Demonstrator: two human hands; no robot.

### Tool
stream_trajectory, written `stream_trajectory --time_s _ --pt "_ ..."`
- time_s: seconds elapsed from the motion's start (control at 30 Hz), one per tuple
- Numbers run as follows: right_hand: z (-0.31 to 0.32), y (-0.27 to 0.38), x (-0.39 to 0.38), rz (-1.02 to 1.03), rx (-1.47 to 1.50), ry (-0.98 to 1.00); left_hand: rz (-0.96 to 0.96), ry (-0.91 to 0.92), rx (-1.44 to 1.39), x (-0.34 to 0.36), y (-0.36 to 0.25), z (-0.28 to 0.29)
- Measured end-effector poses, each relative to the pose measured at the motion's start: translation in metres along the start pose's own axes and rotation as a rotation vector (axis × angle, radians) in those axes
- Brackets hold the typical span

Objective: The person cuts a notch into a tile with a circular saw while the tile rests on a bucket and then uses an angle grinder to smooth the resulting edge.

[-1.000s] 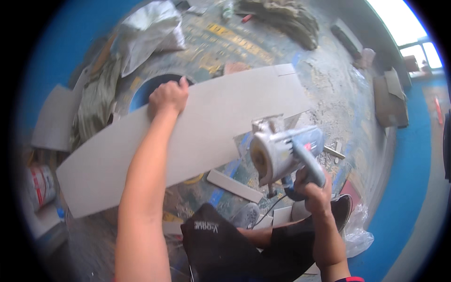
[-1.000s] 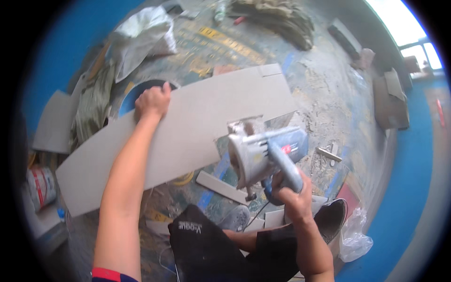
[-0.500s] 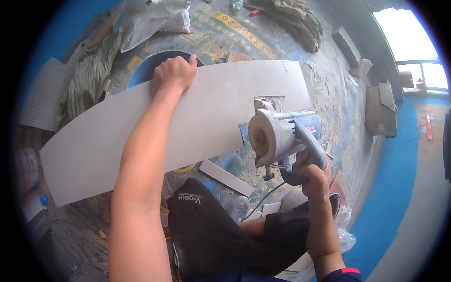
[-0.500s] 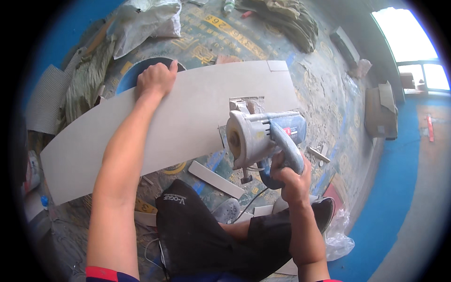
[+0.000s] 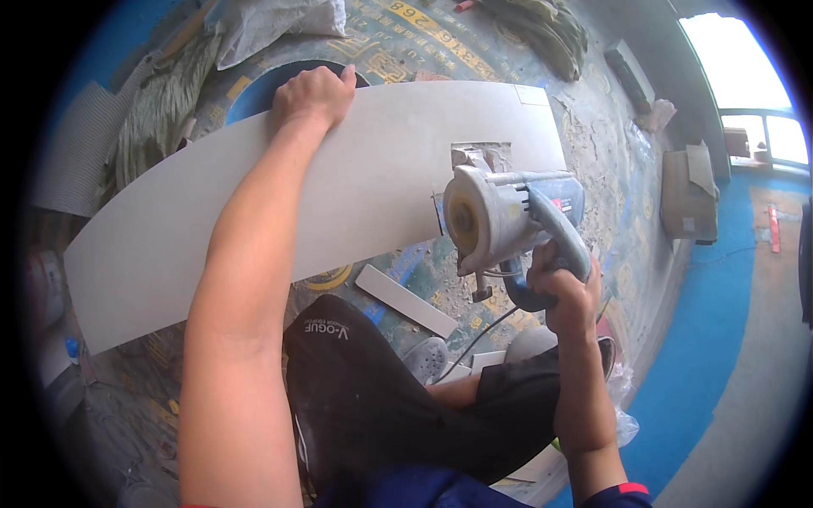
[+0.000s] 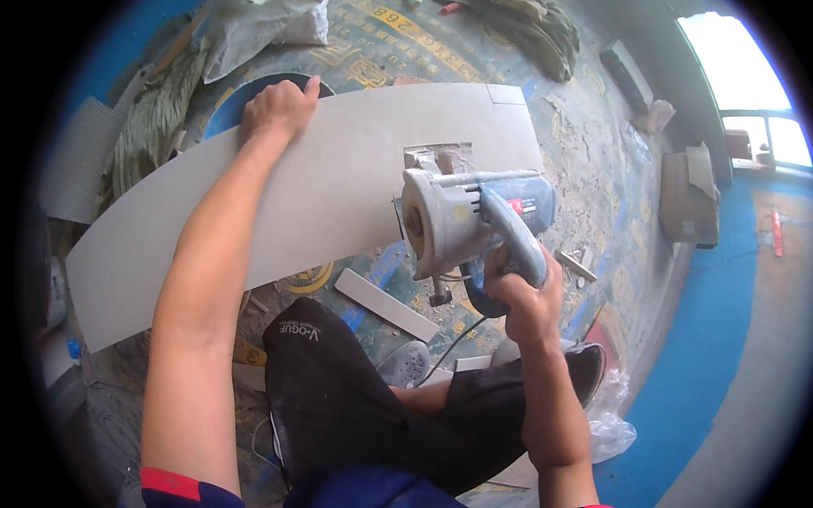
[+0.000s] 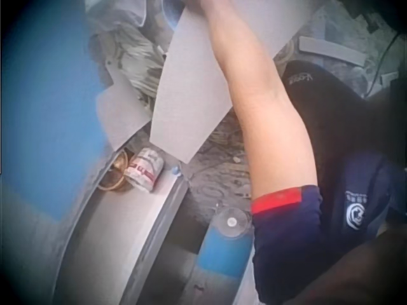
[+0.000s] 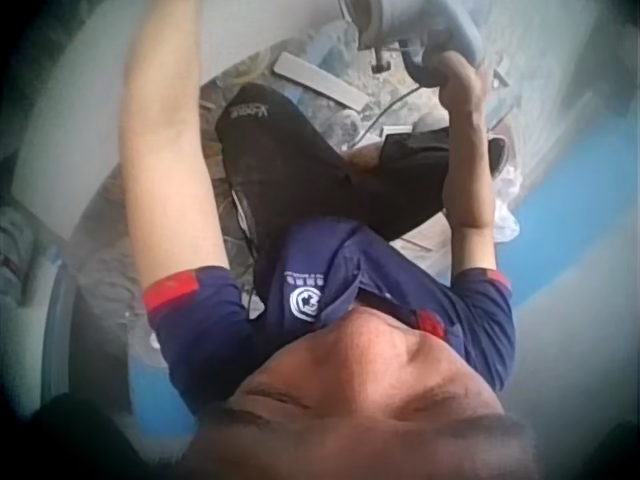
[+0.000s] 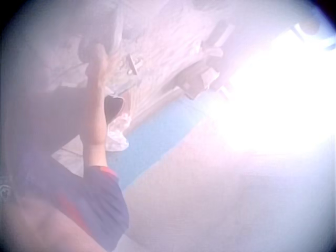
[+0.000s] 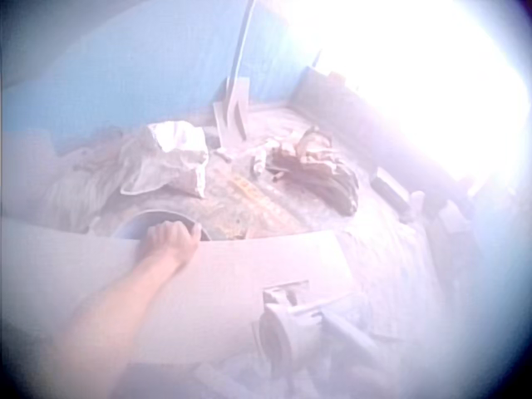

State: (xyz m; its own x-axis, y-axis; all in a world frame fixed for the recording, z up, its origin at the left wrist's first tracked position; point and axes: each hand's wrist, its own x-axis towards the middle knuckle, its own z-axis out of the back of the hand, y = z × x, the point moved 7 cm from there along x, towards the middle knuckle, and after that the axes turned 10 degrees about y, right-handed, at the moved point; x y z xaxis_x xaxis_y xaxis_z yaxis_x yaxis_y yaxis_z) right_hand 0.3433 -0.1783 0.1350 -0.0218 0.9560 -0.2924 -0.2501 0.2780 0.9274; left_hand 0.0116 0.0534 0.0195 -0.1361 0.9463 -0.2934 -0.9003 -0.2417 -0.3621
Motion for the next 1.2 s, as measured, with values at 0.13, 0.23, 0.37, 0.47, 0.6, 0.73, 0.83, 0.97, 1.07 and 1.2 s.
stream_trajectory --time_s 0.13,0.23,0.37,0.47,0.6,0.73,0.83,0.97,1.07,1.2 --pt "0.0015 -0.0026 0.0014 -0.009 -0.015 0.025 0.005 -0.016 0.003 -0.0008 -0.0008 0.0004" --pt "0.0005 -0.0025 0.0026 -0.014 -0.004 0.029 -0.005 -0.009 0.006 0.001 -0.0017 0.0019" --pt "-0.0004 -0.0009 0.0017 0.037 -0.03 0.022 0.003 -0.011 0.009 0.0009 -0.003 0.0023" --pt "-0.0021 -0.0025 0.0026 0.009 0.004 0.034 0.017 -0.015 0.037 -0.001 -0.0034 0.0022" --pt "-0.0026 -0.0011 0.0028 0.032 -0.046 0.033 0.019 -0.011 0.04 0.0008 -0.0018 0.0032" --pt "-0.0019 -0.0014 0.0015 0.024 -0.031 0.014 0.017 -0.009 0.033 0.0001 -0.0033 0.003" --pt "-0.0025 -0.0026 0.0018 0.005 -0.018 0.019 -0.007 -0.013 -0.002 -0.0007 -0.0026 0.0033" --pt "-0.0024 -0.0041 0.0021 -0.013 0.007 0.024 -0.006 -0.023 -0.004 -0.0005 -0.0015 0.0037" --pt "-0.0038 -0.0012 0.0012 0.067 -0.049 0.026 -0.016 -0.032 -0.008 -0.0013 -0.0029 0.0037" --pt "-0.003 -0.0049 0.0022 -0.02 0.005 0.017 -0.014 -0.027 -0.012 -0.0008 -0.002 0.0024"
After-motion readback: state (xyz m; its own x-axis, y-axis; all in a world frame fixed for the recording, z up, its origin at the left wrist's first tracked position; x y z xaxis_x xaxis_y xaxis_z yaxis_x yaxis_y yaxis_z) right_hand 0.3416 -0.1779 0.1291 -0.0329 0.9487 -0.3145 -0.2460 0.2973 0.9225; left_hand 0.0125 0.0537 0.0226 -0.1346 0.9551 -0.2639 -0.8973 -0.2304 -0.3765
